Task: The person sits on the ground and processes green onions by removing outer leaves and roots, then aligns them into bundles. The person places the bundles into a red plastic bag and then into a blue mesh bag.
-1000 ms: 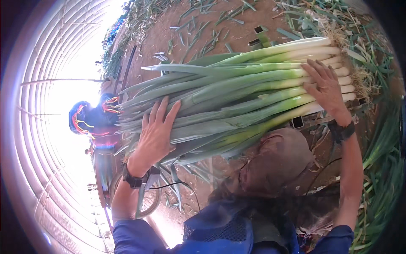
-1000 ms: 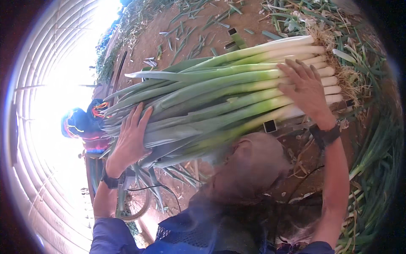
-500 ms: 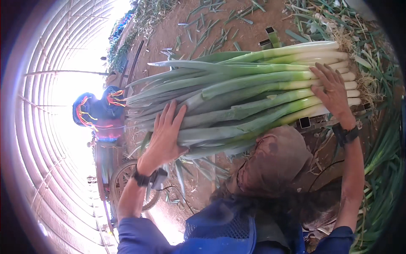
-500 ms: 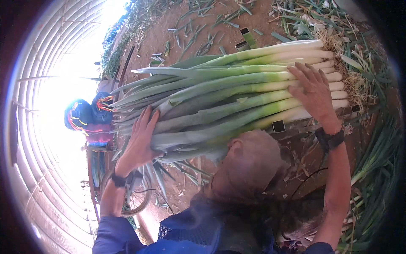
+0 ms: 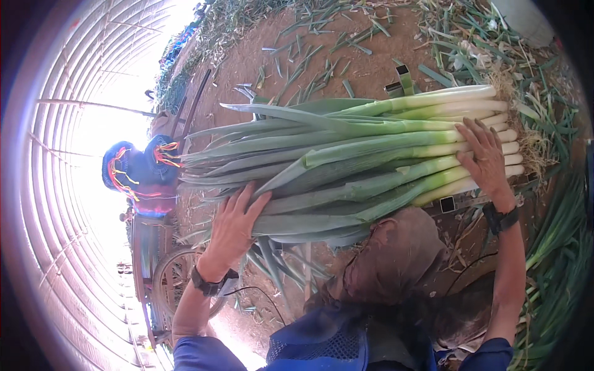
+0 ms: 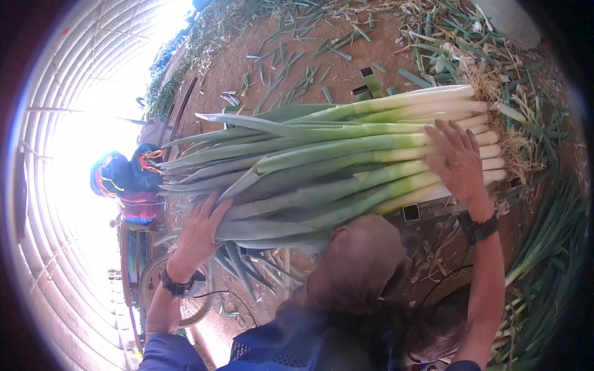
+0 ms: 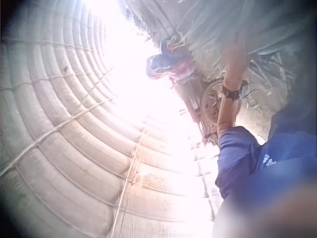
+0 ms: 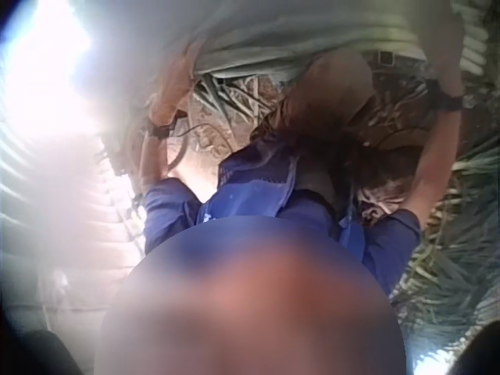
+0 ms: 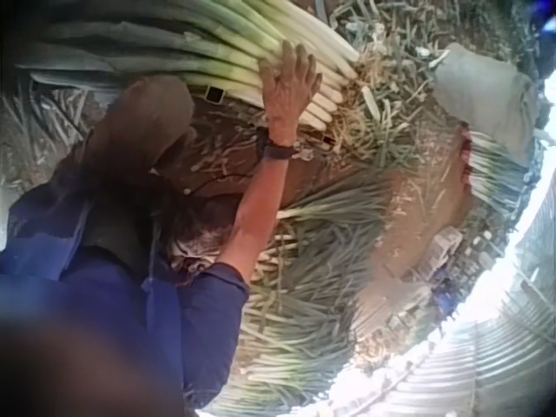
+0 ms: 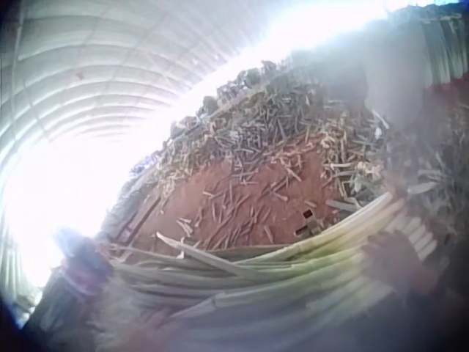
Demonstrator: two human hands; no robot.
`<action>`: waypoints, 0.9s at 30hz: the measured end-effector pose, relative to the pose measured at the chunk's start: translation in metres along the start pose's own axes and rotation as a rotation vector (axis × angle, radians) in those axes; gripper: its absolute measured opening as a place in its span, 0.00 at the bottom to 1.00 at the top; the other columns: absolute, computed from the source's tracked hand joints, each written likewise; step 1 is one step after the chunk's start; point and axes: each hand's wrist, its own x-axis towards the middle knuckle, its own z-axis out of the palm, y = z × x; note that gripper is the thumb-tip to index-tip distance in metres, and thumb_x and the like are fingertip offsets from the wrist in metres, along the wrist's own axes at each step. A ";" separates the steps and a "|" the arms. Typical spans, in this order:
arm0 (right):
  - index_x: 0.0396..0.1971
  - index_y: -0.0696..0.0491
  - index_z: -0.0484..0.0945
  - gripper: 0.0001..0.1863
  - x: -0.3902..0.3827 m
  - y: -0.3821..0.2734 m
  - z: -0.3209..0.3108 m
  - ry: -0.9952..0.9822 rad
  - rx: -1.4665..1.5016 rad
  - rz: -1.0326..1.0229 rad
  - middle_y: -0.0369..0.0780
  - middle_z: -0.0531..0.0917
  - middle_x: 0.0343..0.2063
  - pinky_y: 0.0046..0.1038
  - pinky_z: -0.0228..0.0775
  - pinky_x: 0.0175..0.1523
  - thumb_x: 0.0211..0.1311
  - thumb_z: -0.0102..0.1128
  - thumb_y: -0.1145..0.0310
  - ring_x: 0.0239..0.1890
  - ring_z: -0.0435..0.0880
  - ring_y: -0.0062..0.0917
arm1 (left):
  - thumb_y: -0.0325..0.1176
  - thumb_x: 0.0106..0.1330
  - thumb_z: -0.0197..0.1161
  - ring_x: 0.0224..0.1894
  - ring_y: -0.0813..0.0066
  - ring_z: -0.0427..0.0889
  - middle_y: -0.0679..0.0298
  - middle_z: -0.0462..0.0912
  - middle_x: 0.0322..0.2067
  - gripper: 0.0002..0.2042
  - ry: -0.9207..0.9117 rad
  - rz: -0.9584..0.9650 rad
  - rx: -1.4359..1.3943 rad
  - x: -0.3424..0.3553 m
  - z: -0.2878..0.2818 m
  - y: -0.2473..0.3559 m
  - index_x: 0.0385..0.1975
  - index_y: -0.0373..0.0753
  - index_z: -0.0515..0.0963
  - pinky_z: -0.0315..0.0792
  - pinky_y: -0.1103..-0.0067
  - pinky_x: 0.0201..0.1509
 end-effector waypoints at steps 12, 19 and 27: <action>0.68 0.40 0.74 0.32 -0.004 -0.001 -0.005 0.038 0.069 -0.004 0.40 0.73 0.69 0.52 0.45 0.79 0.67 0.60 0.45 0.73 0.65 0.43 | 0.49 0.52 0.78 0.70 0.34 0.65 0.36 0.59 0.71 0.53 0.041 0.065 0.239 -0.012 0.036 0.009 0.77 0.47 0.52 0.50 0.39 0.74; 0.67 0.39 0.74 0.32 -0.002 -0.004 -0.004 0.044 0.047 0.012 0.40 0.72 0.70 0.52 0.45 0.79 0.66 0.60 0.44 0.74 0.64 0.43 | 0.48 0.53 0.77 0.69 0.51 0.71 0.50 0.71 0.67 0.41 0.098 0.165 0.098 0.000 -0.120 0.119 0.69 0.45 0.70 0.54 0.47 0.76; 0.67 0.39 0.74 0.32 -0.003 0.002 -0.001 0.035 0.057 -0.004 0.40 0.72 0.70 0.52 0.46 0.79 0.65 0.61 0.43 0.74 0.64 0.42 | 0.52 0.54 0.76 0.76 0.43 0.56 0.45 0.59 0.74 0.52 0.112 0.250 -0.062 0.171 -0.119 0.113 0.77 0.41 0.55 0.51 0.45 0.76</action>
